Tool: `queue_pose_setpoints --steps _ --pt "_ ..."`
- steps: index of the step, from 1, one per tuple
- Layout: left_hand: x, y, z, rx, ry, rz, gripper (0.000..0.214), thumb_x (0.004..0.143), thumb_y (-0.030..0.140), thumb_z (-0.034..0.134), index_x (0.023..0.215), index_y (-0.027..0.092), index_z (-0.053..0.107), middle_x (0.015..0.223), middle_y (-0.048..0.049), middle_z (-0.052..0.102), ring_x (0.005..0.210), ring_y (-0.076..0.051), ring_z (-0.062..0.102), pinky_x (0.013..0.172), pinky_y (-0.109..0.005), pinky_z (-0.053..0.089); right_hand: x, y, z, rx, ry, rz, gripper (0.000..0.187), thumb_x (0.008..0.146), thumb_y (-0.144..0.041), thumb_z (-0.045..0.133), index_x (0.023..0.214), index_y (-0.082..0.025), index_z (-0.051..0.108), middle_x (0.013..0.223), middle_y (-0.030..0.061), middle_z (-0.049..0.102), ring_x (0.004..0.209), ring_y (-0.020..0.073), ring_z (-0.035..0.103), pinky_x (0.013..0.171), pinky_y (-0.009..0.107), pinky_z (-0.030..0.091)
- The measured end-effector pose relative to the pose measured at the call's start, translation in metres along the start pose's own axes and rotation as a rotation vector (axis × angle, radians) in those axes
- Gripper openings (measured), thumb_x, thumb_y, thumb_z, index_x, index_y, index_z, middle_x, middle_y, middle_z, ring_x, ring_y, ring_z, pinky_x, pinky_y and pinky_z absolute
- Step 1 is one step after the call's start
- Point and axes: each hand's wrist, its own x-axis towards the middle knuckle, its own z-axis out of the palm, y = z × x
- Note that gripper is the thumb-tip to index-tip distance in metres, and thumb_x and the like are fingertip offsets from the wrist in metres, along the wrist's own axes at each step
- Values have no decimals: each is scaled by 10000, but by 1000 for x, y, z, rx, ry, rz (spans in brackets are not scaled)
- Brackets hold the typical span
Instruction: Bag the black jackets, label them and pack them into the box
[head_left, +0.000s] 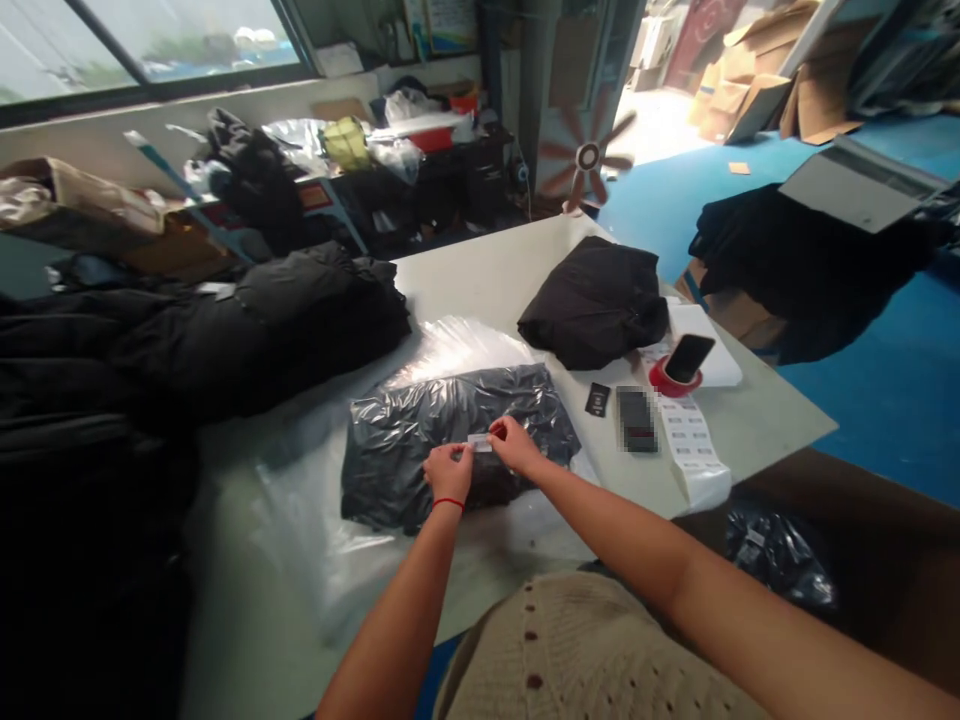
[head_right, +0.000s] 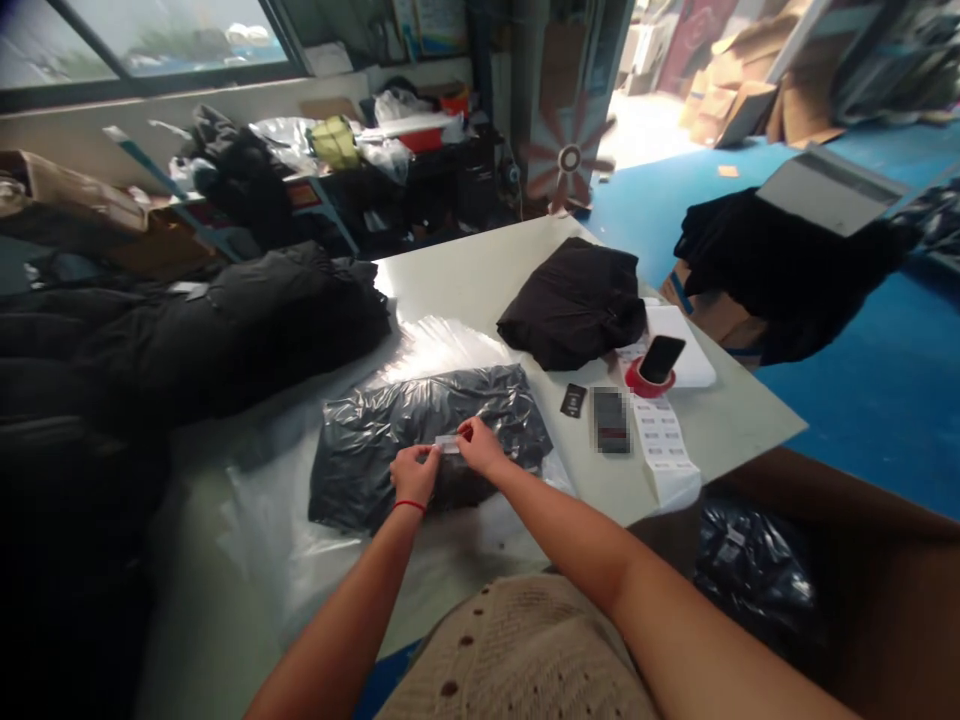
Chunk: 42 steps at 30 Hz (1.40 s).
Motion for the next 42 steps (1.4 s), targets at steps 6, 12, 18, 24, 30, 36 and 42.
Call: queue_pose_setpoints --steps 6,12,18,24,30,36,42 --pt "37 -25 -17 -261 -153 -121 207 742 366 598 708 175 672 712 -35 688 714 -171 632 730 -277 485 24 -19 44 -11 -75 92 153 774 -198 599 916 -224 548 774 -23 606 621 129 552 602 268 470" --pt "47 -19 -13 -218 -235 -168 169 747 318 603 706 171 675 712 -38 694 718 -170 643 727 -268 479 27 -26 41 -378 -49 62 126 823 -152 568 925 -214 527 824 -5 635 747 137 580 662 242 395" --pt "43 -16 -17 -65 -250 -129 189 793 337 570 760 184 675 788 -49 701 759 -176 642 735 -275 464 14 -31 43 -495 -47 56 101 872 -178 515 967 -211 528 907 20 655 789 147 590 659 246 361" --pt "38 -16 -21 125 -250 -118 224 803 359 549 812 199 706 906 -90 683 863 -216 642 779 -309 472 9 -26 50 -550 -66 78 107 891 -187 494 989 -207 532 955 32 659 828 153 597 677 249 364" --pt "37 -13 -18 202 -222 -153 260 812 397 540 859 217 721 980 -114 660 916 -244 643 802 -336 484 11 -25 53 -596 -60 104 110 906 -213 479 1003 -212 531 972 40 659 834 157 607 665 252 364" --pt "37 -9 -16 244 -254 -204 264 821 385 523 891 229 724 1026 -125 649 960 -274 638 795 -360 490 11 -24 55 -641 -77 110 119 909 -219 471 1016 -218 522 996 42 653 853 163 611 676 256 371" --pt "37 -7 -13 282 -256 -223 301 822 459 555 887 210 711 1045 -137 651 982 -280 638 801 -357 489 12 -23 61 -692 -78 146 187 887 -301 546 1044 -212 497 1007 59 646 886 189 629 700 271 398"
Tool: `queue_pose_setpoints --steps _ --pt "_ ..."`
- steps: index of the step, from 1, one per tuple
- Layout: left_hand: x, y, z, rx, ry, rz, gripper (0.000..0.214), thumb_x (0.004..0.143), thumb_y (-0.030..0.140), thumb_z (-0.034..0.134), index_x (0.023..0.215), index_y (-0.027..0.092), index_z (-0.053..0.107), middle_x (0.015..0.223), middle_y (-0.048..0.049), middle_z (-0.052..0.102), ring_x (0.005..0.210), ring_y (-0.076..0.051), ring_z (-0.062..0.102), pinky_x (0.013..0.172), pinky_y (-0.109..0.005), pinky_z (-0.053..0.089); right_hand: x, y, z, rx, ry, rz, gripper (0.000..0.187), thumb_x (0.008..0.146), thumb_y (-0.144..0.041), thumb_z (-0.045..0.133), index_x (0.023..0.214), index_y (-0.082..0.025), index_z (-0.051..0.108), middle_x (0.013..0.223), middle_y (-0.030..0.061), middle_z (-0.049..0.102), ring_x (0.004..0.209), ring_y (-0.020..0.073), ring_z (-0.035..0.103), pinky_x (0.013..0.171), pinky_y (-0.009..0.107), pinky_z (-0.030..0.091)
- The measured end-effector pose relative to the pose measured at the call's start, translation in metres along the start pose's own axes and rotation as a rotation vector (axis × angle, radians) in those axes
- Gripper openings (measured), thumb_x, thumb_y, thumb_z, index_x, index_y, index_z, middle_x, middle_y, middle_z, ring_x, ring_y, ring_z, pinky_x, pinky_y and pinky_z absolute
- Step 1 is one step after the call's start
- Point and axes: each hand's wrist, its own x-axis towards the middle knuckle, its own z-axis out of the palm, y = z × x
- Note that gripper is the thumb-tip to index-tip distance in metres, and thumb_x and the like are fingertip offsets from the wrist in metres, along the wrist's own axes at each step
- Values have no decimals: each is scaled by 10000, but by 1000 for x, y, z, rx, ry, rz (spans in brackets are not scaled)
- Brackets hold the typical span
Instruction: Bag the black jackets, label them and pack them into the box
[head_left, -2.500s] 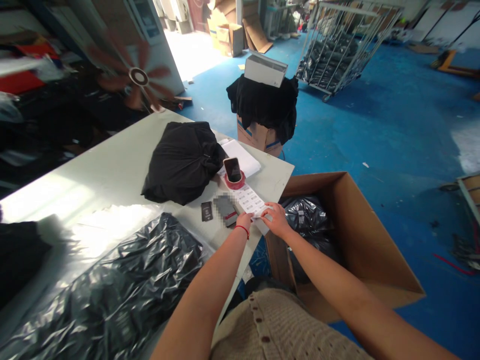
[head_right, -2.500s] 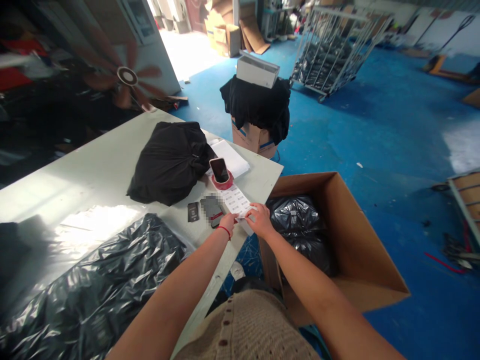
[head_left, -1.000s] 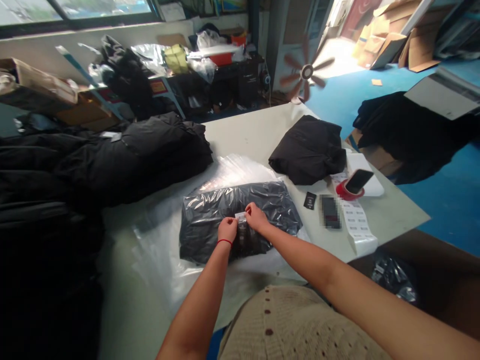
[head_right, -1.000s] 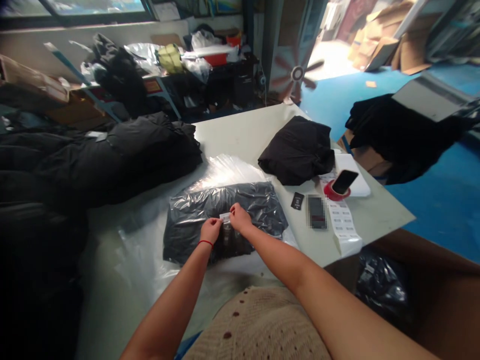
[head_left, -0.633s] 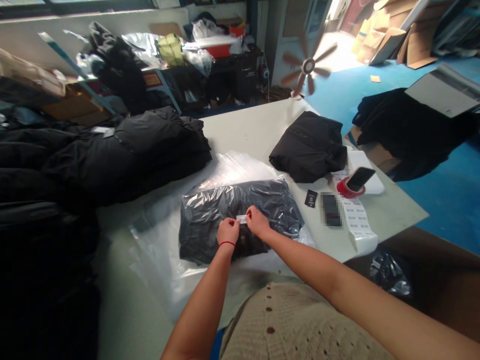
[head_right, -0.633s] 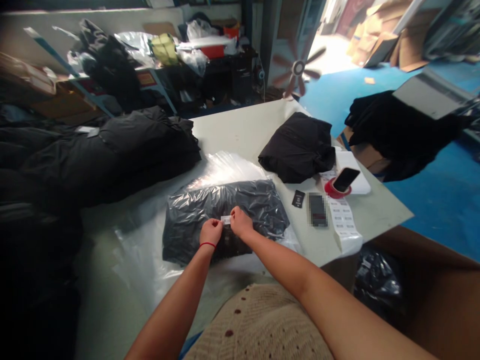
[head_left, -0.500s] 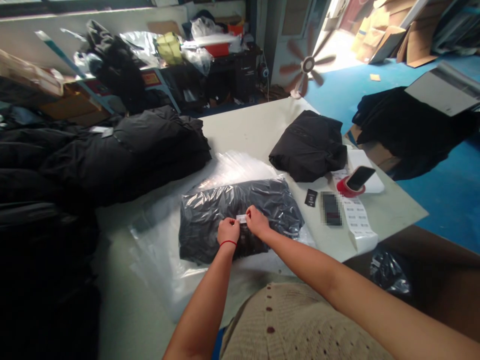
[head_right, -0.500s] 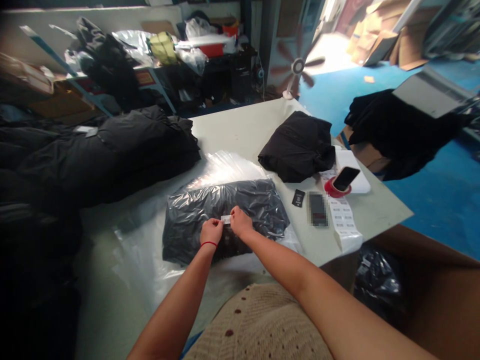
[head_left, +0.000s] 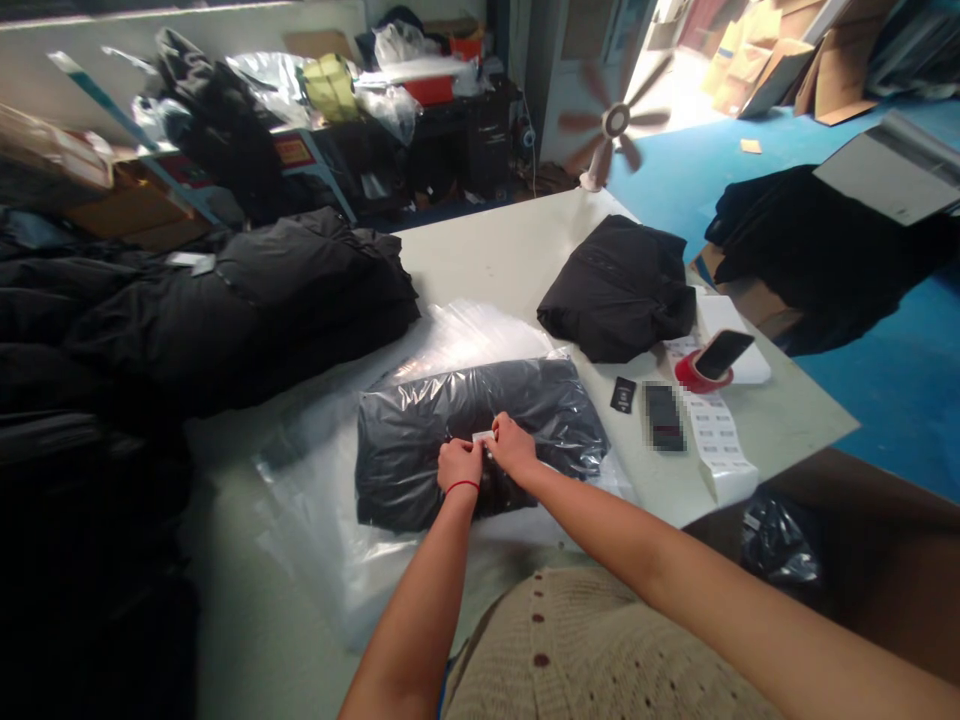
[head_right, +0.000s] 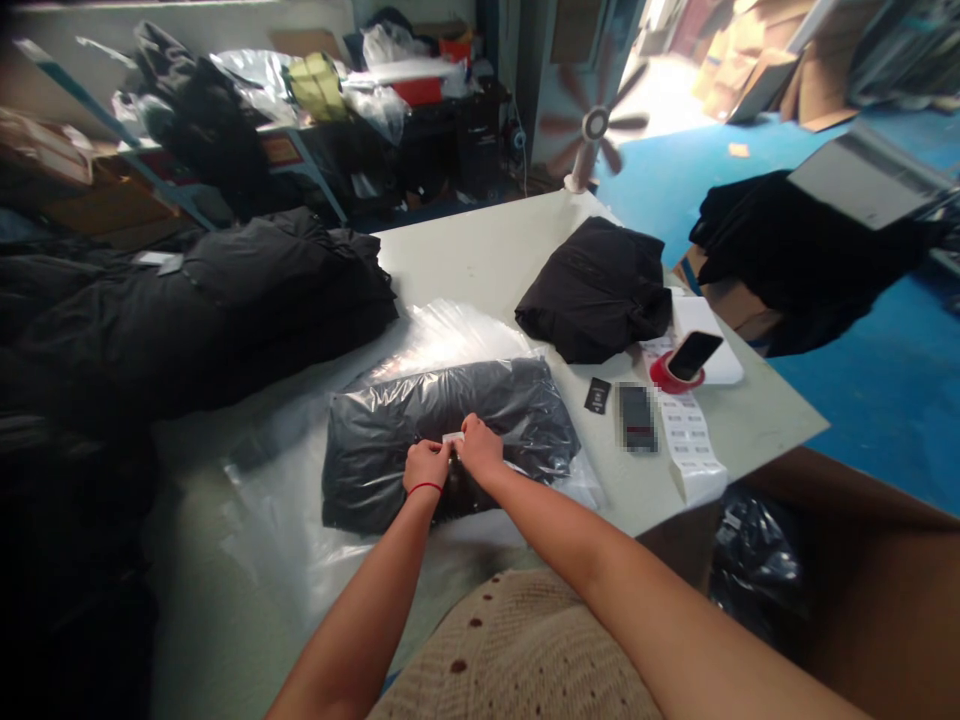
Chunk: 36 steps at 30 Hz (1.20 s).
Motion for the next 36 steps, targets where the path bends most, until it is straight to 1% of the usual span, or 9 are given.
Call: queue_pose_setpoints --steps 8,13,16,21,24,26,29,32,36 --pt "4 3 6 71 -28 -47 358 906 481 434 891 202 658 1099 -147 649 1003 -297 638 779 -378 478 10 1 0 -6 -17 54 138 909 -244 508 1038 -202 482 918 59 668 849 202 646 699 273 388" --pt "13 -5 -9 -25 -45 -44 311 917 434 411 884 212 627 947 -108 692 912 -254 656 742 -332 467 8 14 -9 101 81 78 98 907 -233 468 994 -213 509 854 35 648 769 180 614 674 262 370" --pt "20 -22 -28 -104 82 15 272 907 421 425 945 229 614 921 -73 689 891 -231 651 757 -323 466 5 39 -25 144 262 83 148 902 -278 458 1014 -207 523 905 54 639 838 200 597 732 284 396" --pt "36 -69 -51 15 571 -106 533 834 468 519 1293 203 474 1309 -172 533 1239 -342 476 952 -489 393 1 96 -50 44 554 321 542 795 -377 623 1257 -153 450 1283 203 523 1203 322 465 982 442 341" --pt "47 -96 -58 -47 477 -327 880 724 692 548 1395 154 362 1336 -256 498 1230 -423 475 939 -591 378 -1 115 -55 76 459 540 769 758 -507 667 1355 -123 373 1314 262 502 1198 373 487 976 516 347" --pt "54 -106 -62 -93 356 -396 961 650 770 553 1341 114 432 1278 -292 541 1170 -450 526 921 -607 395 -2 116 -57 124 395 580 736 772 -528 650 1329 -111 411 1258 256 555 1150 369 538 950 516 378" --pt "61 -110 -71 -143 248 -315 765 657 737 566 1098 113 614 1125 -281 639 1066 -429 606 865 -539 468 -7 107 -59 202 355 524 478 840 -456 584 1176 -118 547 1135 210 640 1065 326 603 894 443 438" --pt "63 -104 -77 -229 269 -132 502 735 634 535 834 161 674 947 -214 704 969 -380 656 809 -453 507 -19 96 -63 275 417 426 314 874 -393 528 1040 -140 614 1035 158 684 991 276 636 830 358 466" --pt "54 -86 -76 -407 362 27 405 732 565 557 740 179 679 804 -126 719 872 -315 676 781 -389 516 -51 94 -66 355 593 356 280 845 -395 531 953 -159 635 944 110 706 899 238 645 779 311 470"
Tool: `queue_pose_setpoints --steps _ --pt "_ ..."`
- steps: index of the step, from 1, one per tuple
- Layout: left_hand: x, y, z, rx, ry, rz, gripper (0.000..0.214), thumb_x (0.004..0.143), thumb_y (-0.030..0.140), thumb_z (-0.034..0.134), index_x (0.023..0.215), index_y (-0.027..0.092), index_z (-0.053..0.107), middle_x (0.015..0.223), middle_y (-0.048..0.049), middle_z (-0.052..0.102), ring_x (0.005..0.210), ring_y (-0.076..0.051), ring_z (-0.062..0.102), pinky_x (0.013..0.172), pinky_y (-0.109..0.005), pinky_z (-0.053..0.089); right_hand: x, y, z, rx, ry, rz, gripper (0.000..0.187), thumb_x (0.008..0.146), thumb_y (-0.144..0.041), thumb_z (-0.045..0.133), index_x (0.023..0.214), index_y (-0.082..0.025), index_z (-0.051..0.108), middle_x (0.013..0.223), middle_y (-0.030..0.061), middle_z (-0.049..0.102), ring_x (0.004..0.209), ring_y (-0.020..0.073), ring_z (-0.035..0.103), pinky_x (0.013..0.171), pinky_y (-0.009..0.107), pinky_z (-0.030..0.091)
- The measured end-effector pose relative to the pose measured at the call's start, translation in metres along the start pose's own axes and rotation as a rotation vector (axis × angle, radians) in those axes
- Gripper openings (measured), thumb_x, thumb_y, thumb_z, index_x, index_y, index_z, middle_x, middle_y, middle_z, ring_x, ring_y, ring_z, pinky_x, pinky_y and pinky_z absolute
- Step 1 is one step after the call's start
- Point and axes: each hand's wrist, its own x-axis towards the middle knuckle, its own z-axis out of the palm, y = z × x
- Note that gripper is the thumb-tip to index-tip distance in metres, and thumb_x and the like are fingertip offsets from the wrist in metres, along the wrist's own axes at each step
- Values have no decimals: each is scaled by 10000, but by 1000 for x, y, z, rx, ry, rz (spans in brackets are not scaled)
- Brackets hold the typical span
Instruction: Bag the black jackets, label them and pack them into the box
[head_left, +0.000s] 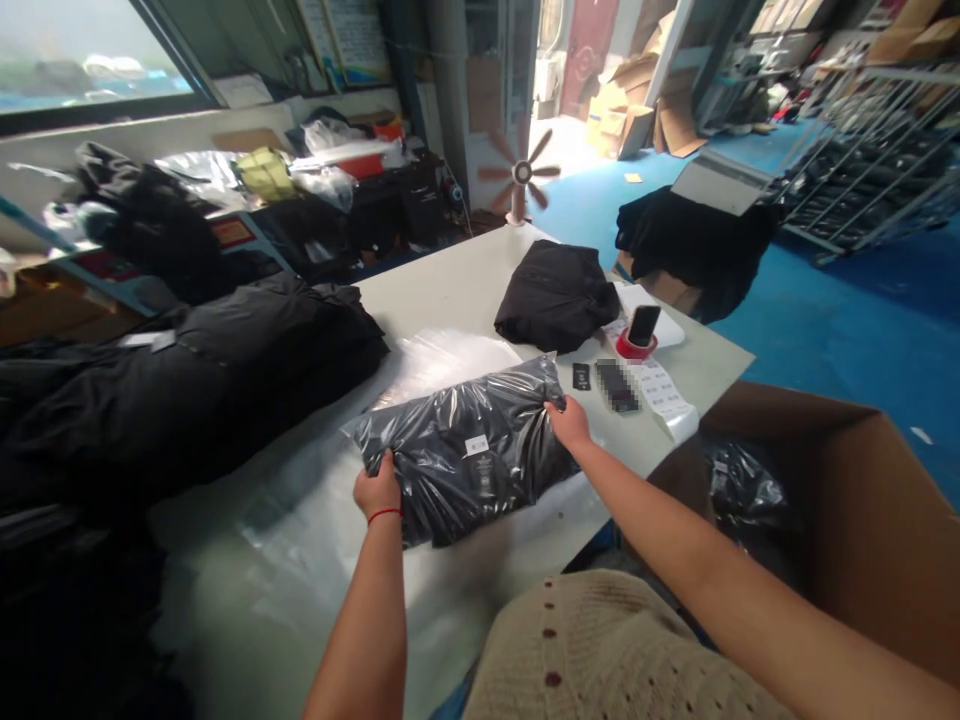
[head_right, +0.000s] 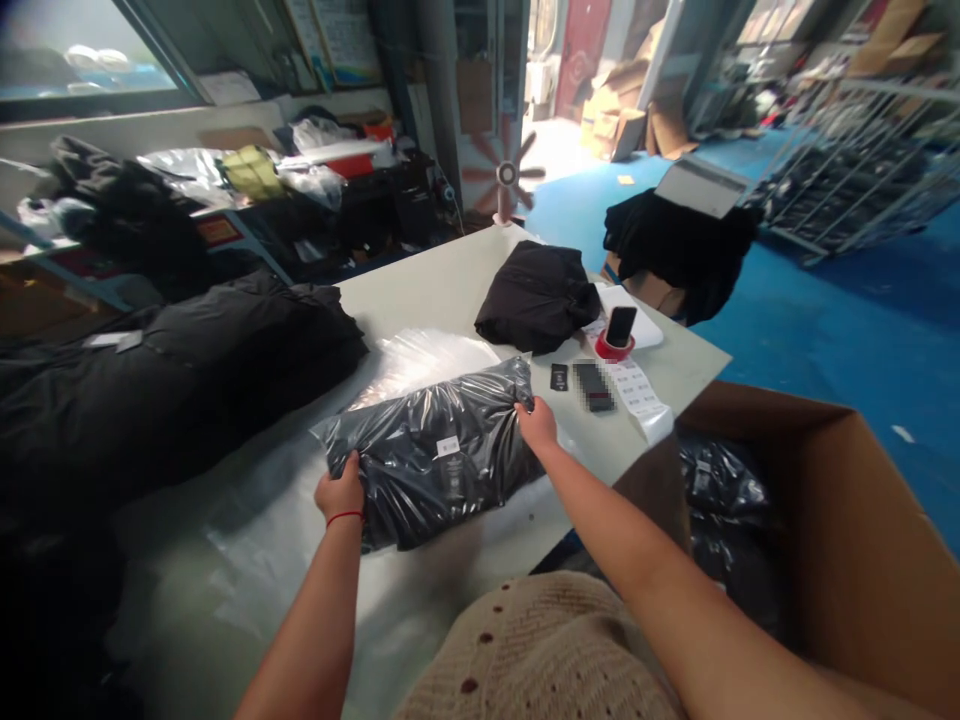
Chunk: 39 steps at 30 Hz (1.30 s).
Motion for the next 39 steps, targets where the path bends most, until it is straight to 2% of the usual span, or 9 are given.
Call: queue_pose_setpoints --steps 3,8,12,17,22,28,34,37,39 --pt "-18 16 9 -165 -55 45 399 708 551 591 761 169 693 777 -85 722 824 -269 676 754 -349 520 -20 19 -26 73 107 8 292 809 -420 542 915 -167 643 883 94 710 838 231 641 758 311 472" --pt "-64 49 37 -284 -220 132 411 682 552 623 746 153 700 708 -65 708 773 -245 668 710 -328 509 -49 70 -84 106 295 80 321 782 -456 559 896 -171 653 863 107 714 830 254 639 748 334 478" --pt "-109 79 67 -305 -353 242 435 683 568 619 742 145 700 693 -54 703 733 -223 654 670 -309 495 -72 115 -128 91 414 168 364 772 -483 571 914 -161 665 881 122 718 850 276 644 764 351 483" --pt "-175 115 104 -282 -527 376 459 698 594 604 694 141 682 605 -31 660 663 -189 617 641 -285 475 -103 169 -175 130 558 300 389 765 -472 578 962 -149 667 972 145 718 925 292 648 825 360 483" --pt "-261 149 143 -262 -679 480 451 708 576 614 752 136 704 682 -45 696 719 -200 636 679 -285 484 -126 230 -219 154 683 409 403 760 -502 577 946 -153 656 969 145 718 941 295 649 853 368 480" --pt "-388 175 196 -197 -849 600 443 757 551 593 855 141 728 758 -62 724 813 -232 667 722 -295 497 -145 317 -289 126 780 484 362 777 -512 540 868 -176 642 903 128 717 880 286 649 811 360 482" --pt "-505 175 245 -117 -1007 736 413 826 496 551 950 130 698 889 -96 730 875 -230 664 817 -320 501 -155 397 -371 52 834 556 390 761 -502 564 927 -163 660 917 128 711 879 276 639 794 350 468" --pt "-545 169 262 -64 -1097 794 382 862 462 522 996 141 681 951 -102 722 913 -222 658 853 -320 495 -154 431 -403 -7 782 594 381 783 -474 557 977 -162 659 963 129 703 920 272 633 809 349 458" --pt "-562 164 272 26 -1158 825 368 876 443 513 1024 148 677 987 -112 714 951 -226 654 877 -320 487 -151 451 -417 -83 718 635 375 806 -452 551 1018 -161 653 1012 141 688 986 281 618 850 363 441"
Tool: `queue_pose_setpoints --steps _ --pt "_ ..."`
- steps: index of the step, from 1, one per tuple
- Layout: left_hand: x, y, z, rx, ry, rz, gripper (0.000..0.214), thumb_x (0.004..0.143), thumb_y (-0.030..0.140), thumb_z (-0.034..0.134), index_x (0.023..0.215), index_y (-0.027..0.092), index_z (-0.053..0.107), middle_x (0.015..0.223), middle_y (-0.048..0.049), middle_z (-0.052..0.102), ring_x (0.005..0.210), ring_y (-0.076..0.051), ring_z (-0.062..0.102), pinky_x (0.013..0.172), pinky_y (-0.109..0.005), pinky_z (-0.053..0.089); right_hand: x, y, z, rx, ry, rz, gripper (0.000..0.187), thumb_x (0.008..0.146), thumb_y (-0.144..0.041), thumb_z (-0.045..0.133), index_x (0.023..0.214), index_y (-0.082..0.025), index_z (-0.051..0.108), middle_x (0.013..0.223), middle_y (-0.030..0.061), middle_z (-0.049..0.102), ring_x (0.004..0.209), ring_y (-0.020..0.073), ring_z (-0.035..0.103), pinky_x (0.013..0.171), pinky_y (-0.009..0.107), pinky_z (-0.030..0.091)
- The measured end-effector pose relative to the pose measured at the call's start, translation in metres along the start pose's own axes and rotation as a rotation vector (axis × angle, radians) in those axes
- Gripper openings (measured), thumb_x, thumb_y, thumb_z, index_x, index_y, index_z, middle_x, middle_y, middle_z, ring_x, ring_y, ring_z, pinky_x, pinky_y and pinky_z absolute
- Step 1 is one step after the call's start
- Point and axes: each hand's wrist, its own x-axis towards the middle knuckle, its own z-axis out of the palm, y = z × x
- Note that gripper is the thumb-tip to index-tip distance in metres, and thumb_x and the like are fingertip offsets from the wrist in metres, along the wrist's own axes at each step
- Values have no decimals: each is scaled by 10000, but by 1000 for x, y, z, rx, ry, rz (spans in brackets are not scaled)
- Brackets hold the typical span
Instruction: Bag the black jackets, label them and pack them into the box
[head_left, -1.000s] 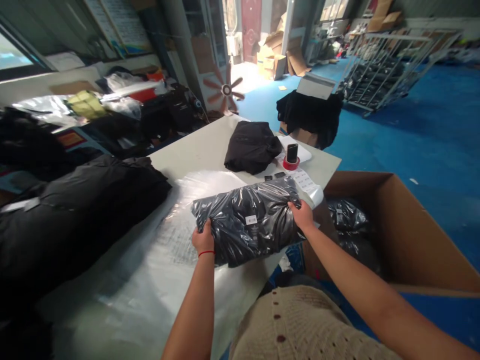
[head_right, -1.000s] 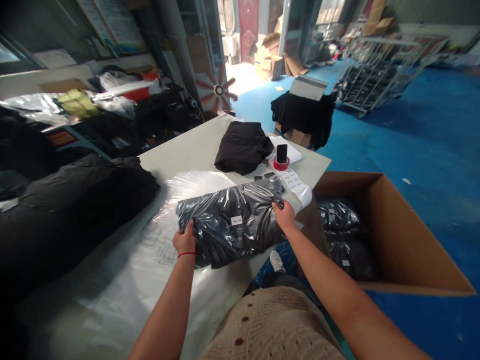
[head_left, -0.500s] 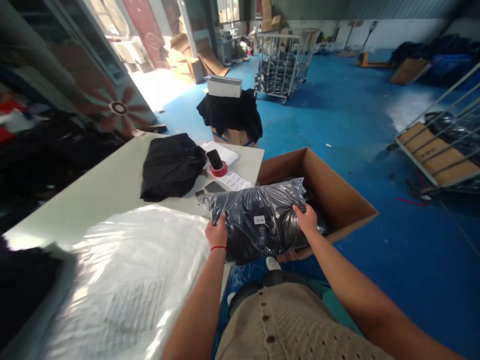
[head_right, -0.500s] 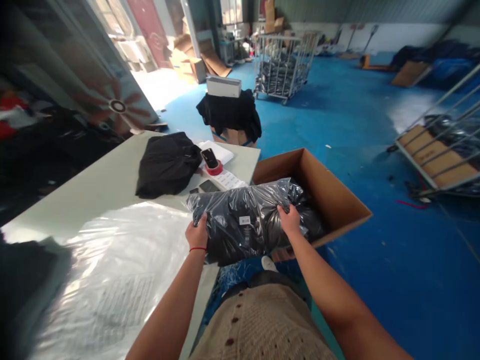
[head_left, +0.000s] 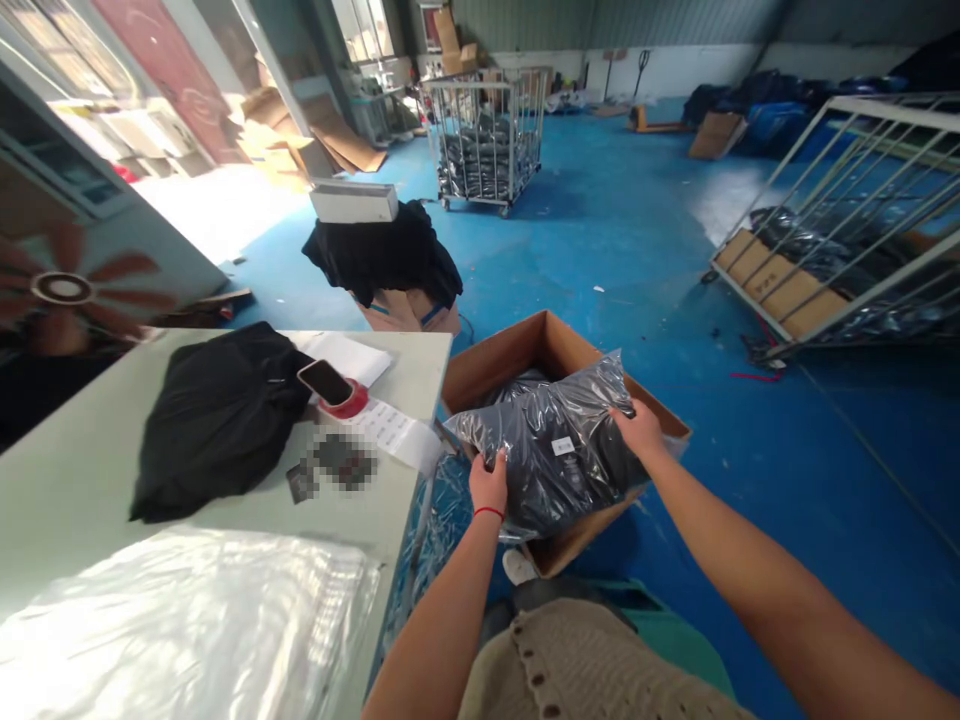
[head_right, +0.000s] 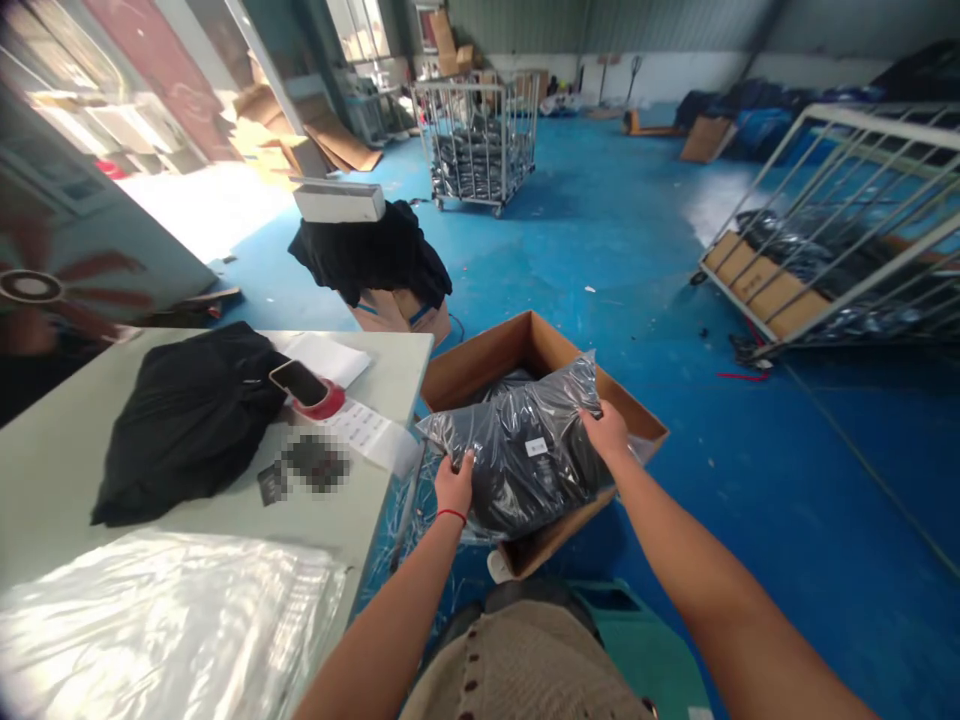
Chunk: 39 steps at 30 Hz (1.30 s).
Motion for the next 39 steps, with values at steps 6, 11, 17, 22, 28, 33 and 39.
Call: queue_pose_setpoints --steps 6,11,17,22,28,33,39 --pt "15 -8 32 449 -242 -287 636 803 490 591 1296 91 547 1276 -246 558 1166 -320 575 979 -383 429 25 25 17 -395 -13 180 693 722 -447 690 1304 -120 503 1322 238 497 1212 375 470 1001 481 312" --pt "24 -18 35 519 -270 -212 611 831 481 530 1322 118 505 1298 -208 542 1242 -296 515 1043 -357 364 7 11 43 -418 -129 61 691 765 -436 658 1360 -152 451 1342 205 475 1265 356 424 1047 483 248" --pt "22 -30 13 417 -187 -269 611 825 445 538 1339 117 494 1329 -199 512 1280 -282 476 1090 -343 315 -26 -37 81 -379 -274 -84 673 758 -434 667 1349 -176 477 1318 182 506 1190 320 496 1002 425 320" --pt "9 -56 -42 298 -7 -339 646 820 399 553 1371 74 464 1376 -220 474 1315 -282 441 1120 -344 278 -62 -97 130 -352 -408 -333 571 803 -405 617 1319 -183 508 1294 155 544 1194 301 505 1023 420 309" --pt "-30 -120 -152 170 369 -484 586 826 324 537 1345 56 486 1354 -205 515 1309 -251 449 1120 -311 271 -141 -195 200 -294 -586 -762 544 814 -385 595 1303 -160 515 1259 143 586 1171 290 536 999 391 342" --pt "-102 -195 -254 78 678 -649 553 828 292 525 1325 50 505 1346 -208 531 1291 -254 468 1116 -326 282 -257 -271 242 -230 -740 -1017 532 807 -347 595 1293 -143 522 1251 139 603 1152 285 554 975 379 363" --pt "-216 -287 -372 -98 1008 -782 520 805 240 544 1277 22 546 1300 -234 567 1282 -271 486 1102 -335 318 -428 -336 274 -82 -902 -1247 485 796 -314 600 1257 -176 543 1221 99 625 1141 247 562 1003 375 339"
